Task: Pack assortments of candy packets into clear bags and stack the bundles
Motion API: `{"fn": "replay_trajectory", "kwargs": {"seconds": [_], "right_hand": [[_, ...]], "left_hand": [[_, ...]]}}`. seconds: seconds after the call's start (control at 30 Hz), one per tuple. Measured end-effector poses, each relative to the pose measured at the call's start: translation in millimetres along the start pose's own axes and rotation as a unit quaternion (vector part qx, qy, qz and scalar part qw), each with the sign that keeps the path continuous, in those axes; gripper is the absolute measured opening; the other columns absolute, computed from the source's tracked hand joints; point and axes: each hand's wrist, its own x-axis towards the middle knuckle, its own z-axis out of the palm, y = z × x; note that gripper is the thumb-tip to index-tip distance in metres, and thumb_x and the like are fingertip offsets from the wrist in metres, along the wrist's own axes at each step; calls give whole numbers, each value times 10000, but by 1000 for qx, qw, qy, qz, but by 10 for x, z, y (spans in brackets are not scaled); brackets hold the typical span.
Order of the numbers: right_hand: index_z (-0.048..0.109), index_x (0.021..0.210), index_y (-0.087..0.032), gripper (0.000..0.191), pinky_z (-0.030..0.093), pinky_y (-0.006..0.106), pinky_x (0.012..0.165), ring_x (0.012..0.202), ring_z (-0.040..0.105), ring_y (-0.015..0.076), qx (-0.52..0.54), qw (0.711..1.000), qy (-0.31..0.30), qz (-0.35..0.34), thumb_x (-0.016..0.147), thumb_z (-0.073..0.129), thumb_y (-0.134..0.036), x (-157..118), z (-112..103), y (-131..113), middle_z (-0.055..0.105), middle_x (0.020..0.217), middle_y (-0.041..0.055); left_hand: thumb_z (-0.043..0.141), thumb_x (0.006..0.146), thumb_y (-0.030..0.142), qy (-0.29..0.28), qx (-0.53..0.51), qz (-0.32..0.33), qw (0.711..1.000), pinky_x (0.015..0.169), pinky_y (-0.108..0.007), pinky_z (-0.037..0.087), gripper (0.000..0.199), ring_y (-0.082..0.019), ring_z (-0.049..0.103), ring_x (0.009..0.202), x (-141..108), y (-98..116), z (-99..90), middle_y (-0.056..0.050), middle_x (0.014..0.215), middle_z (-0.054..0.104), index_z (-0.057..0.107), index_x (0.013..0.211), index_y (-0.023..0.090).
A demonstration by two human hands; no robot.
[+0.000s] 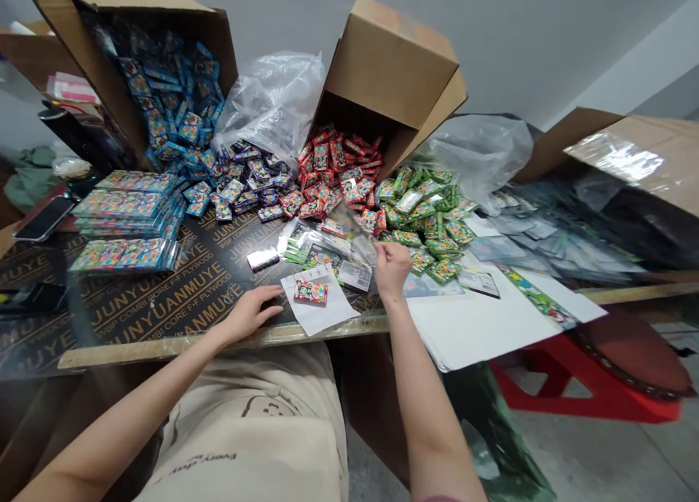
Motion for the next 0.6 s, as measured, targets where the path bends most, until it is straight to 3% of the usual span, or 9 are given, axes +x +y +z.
{"fn": "replay_trajectory", "kwargs": {"seconds": [0.07, 0.13, 0.23, 0.3, 0.33, 0.4, 0.47, 0.53, 0.6], "right_hand": [[647, 748, -168, 256, 446, 335, 702, 696, 556, 185, 130, 990, 58, 3, 833, 565, -395, -85, -101, -316, 629, 716, 53], [632, 779, -183, 266, 428, 282, 598, 603, 522, 145, 263, 964, 16, 41, 796, 633, -448, -301, -115, -681, 600, 659, 8], [595, 849, -211, 351, 415, 252, 503, 487, 489, 123, 407, 871, -224, 162, 699, 731, -498, -856, 51, -1187, 572, 559, -40], [542, 820, -227, 393, 411, 251, 471, 436, 467, 117, 433, 798, -356, 222, 694, 722, -553, -1269, 226, -1421, 545, 520, -60], [517, 788, -230, 400, 415, 256, 465, 433, 474, 121, 428, 779, -398, 228, 713, 695, -580, -1444, 307, -1501, 546, 521, -57], [511, 734, -224, 395, 440, 277, 496, 478, 508, 136, 378, 802, -430, 169, 728, 688, -578, -1677, 424, -1596, 567, 556, -36], [565, 729, -213, 346, 479, 316, 592, 595, 556, 168, 305, 880, -362, 51, 713, 735, -514, -1736, 465, -1640, 609, 646, 1], [626, 807, -212, 287, 496, 356, 720, 751, 589, 203, 262, 933, -242, -57, 709, 769, -439, -1672, 449, -1669, 647, 786, 36], [637, 945, -221, 309, 490, 386, 822, 896, 599, 229, 273, 938, -175, -120, 733, 763, -408, -1569, 411, -1709, 657, 933, 59]], "left_hand": [[684, 805, 400, 92, -103, -45, 989, 1091, -474, 394, 475, -306, 573, 1229, -21, 66, -90, -121, 1307, 631, 638, 1237, 208], [727, 742, 490, 164, -240, -72, 954, 1117, -471, 355, 680, -312, 526, 1285, -39, 162, -177, -126, 1373, 580, 553, 1338, 212], [673, 707, 648, 190, -477, -67, 856, 1121, -464, 344, 845, -316, 497, 1311, -102, 347, -286, -112, 1405, 553, 466, 1406, 219], [583, 730, 712, 159, -591, -79, 787, 1102, -476, 362, 838, -331, 507, 1296, -198, 458, -339, -115, 1364, 586, 492, 1382, 195], [543, 751, 713, 139, -628, -89, 760, 1089, -481, 374, 813, -337, 516, 1283, -264, 496, -359, -121, 1339, 604, 513, 1363, 178], [512, 782, 665, 109, -668, -103, 729, 1059, -483, 400, 749, -342, 544, 1247, -419, 517, -392, -135, 1292, 633, 550, 1326, 151], [516, 787, 615, 119, -668, -102, 727, 1027, -472, 425, 688, -340, 575, 1200, -587, 474, -414, -143, 1242, 659, 594, 1275, 137], [552, 776, 577, 125, -635, -108, 755, 1004, -445, 438, 627, -332, 592, 1168, -740, 402, -423, -143, 1199, 677, 641, 1207, 131], [632, 729, 543, 94, -582, -123, 798, 977, -419, 449, 589, -330, 601, 1143, -859, 344, -416, -138, 1162, 689, 673, 1147, 131]]}}
